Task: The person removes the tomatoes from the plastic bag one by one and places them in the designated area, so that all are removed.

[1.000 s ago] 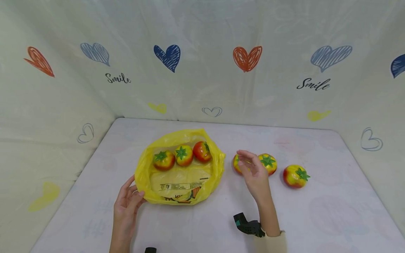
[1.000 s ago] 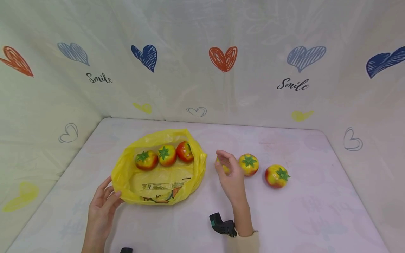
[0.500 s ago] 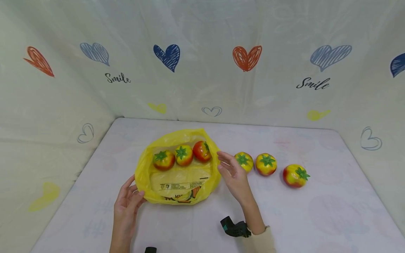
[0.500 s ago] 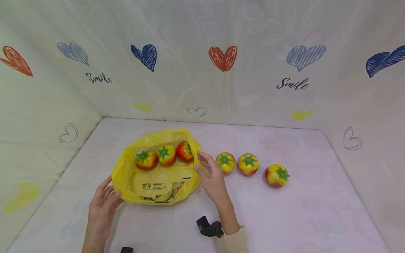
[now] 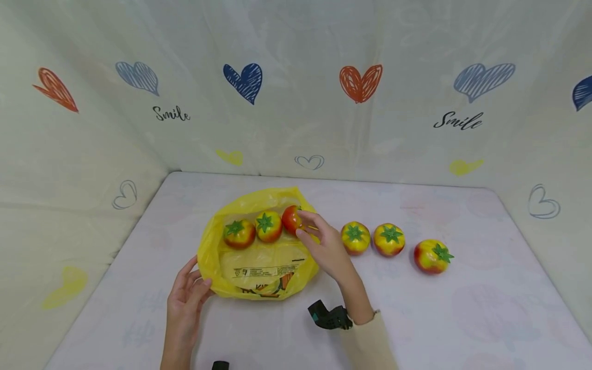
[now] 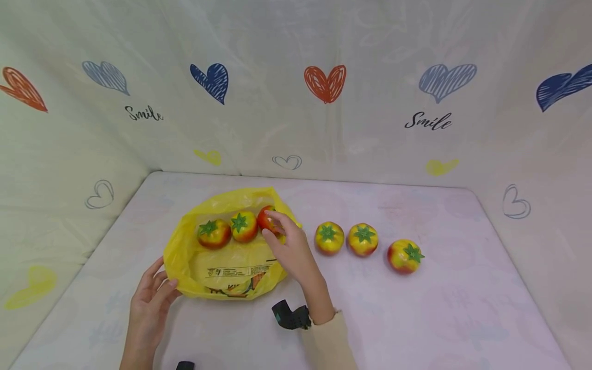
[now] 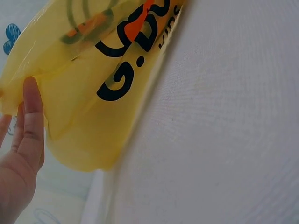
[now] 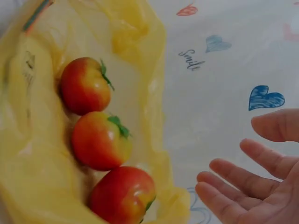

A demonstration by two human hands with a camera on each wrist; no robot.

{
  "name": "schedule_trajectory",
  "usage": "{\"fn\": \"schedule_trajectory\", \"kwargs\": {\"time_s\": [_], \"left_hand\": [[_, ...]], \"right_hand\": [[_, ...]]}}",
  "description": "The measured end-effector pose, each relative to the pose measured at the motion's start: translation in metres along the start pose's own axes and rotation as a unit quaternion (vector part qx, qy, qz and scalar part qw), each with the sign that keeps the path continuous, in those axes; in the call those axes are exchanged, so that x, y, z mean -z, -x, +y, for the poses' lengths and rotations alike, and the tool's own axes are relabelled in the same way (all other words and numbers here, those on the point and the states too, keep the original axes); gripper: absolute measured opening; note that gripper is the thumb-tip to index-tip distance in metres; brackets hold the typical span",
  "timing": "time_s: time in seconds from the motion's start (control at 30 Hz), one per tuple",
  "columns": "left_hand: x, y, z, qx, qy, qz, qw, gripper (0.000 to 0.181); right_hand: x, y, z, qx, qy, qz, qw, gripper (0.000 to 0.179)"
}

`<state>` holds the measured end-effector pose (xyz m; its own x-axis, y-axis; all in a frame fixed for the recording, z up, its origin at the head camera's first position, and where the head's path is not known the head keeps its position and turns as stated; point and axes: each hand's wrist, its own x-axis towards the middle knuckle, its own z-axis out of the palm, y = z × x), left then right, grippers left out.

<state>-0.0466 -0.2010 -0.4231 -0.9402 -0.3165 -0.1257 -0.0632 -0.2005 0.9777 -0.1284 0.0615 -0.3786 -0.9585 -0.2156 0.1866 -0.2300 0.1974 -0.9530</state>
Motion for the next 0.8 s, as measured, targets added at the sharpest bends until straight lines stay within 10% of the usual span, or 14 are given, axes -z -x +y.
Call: {"fn": "schedule_trajectory", "kwargs": {"time_s": [0.8], "left_hand": [[0.001,0.0,0.0,-0.001,0.001,0.002,1.0,0.052]], "right_hand": [[-0.004,-0.057,-0.01,-0.138,0.06,-0.077,0.9855,0.048]]}}
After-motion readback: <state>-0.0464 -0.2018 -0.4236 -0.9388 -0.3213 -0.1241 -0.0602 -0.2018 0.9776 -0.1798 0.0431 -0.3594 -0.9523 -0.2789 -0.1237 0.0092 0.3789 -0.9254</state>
